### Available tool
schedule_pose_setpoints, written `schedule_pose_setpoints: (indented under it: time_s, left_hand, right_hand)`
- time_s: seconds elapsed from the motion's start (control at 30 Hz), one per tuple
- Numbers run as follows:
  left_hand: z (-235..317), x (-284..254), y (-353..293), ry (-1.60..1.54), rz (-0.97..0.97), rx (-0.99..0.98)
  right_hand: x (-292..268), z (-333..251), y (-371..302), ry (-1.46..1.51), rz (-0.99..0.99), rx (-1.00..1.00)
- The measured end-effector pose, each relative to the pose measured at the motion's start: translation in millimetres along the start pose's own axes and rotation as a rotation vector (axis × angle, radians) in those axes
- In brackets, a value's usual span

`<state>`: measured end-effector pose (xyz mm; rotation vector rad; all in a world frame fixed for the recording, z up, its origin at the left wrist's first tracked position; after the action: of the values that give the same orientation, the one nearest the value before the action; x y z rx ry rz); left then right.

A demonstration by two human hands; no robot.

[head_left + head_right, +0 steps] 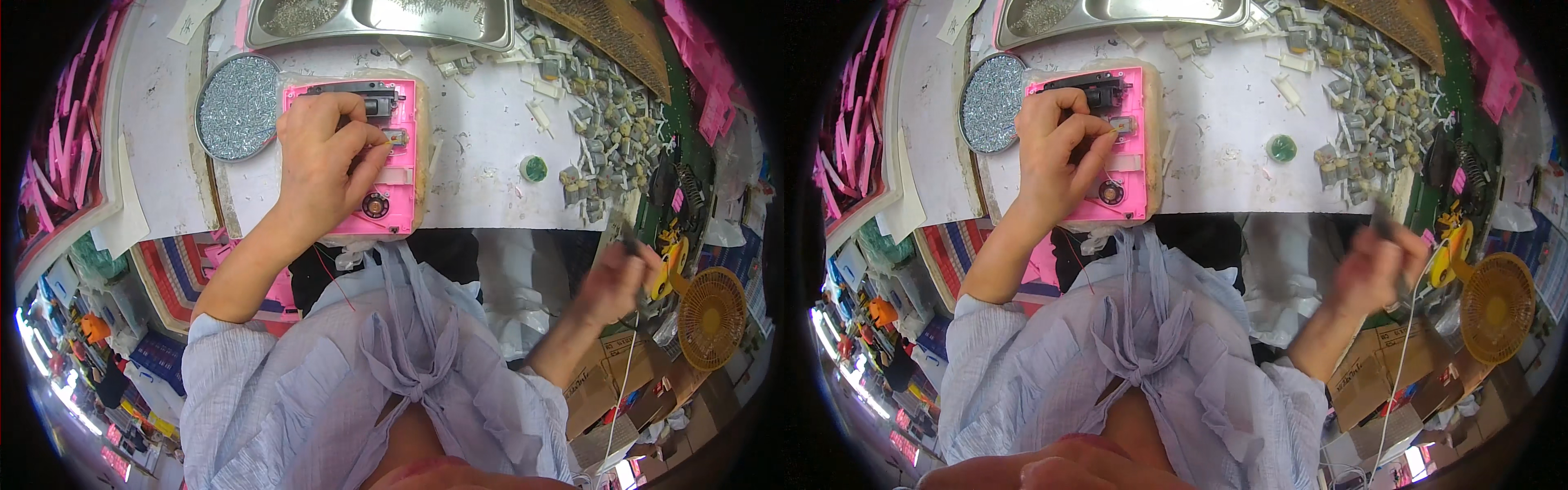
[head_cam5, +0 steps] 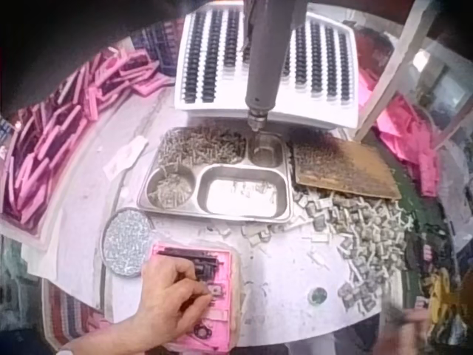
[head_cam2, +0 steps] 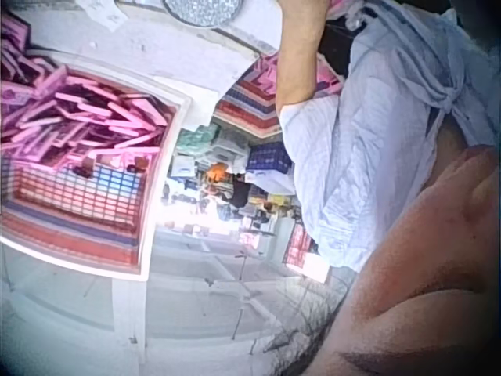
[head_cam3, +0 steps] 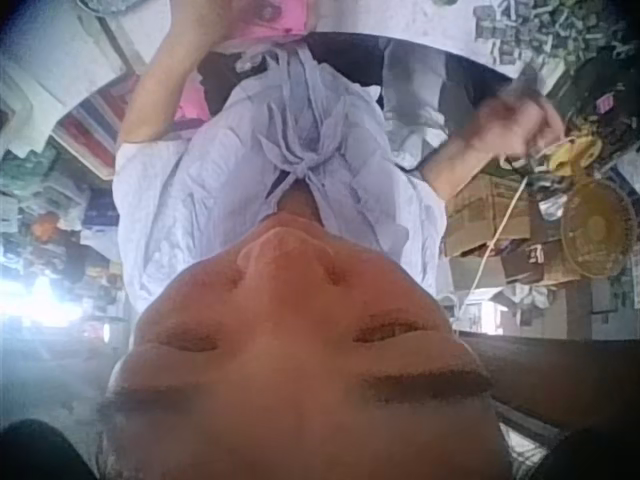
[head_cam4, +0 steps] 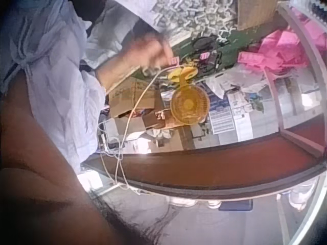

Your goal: Assembling a pink toy by soldering internal electronic components and securing the casing with an electric screwdriver.

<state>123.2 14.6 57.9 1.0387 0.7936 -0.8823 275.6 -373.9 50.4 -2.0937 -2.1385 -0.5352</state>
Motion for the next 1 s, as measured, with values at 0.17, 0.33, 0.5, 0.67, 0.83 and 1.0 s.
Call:
schedule_pose_setpoints:
  time_s: [0.17,0.33,0.5,0.67,0.83,1.0]
  left_hand:
    - [-0.3,3.9,2.7,0.002,-0.009,0.014]
    - [-1.9,4.5,0.5,0.008,0.006,0.012]
    - [-2.0,4.4,0.9,0.006,0.01,0.008]
    - [-2.3,5.2,1.3,0.009,-0.001,0.008]
    - [-2.9,5.4,0.5,0.003,0.006,0.009]
    - [-2.5,5.4,0.0,0.008,-0.002,0.0]
  right_hand:
    - [151.3,50.7,-51.5,-0.008,-0.66,0.104]
    - [175.4,56.0,-61.2,-0.023,-0.761,0.016]
    - [176.4,58.2,-61.2,-0.058,-0.772,0.032]
    - [178.7,61.0,-60.3,-0.087,-0.77,0.074]
    - [181.5,59.3,-61.1,-0.092,-0.796,0.055]
    - [188.7,52.9,-62.9,-0.126,-0.847,-0.021]
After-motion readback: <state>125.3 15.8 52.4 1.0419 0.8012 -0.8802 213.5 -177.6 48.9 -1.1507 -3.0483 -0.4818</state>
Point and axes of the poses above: each hand's wrist, its own y-axis towards the middle knuckle, its own x-axis out of the palm, z = x × y, the point moved 10 cm from there along y, towards the middle knuckle, and after that the axes turned 14 degrees about y, right-handed, at the moved point
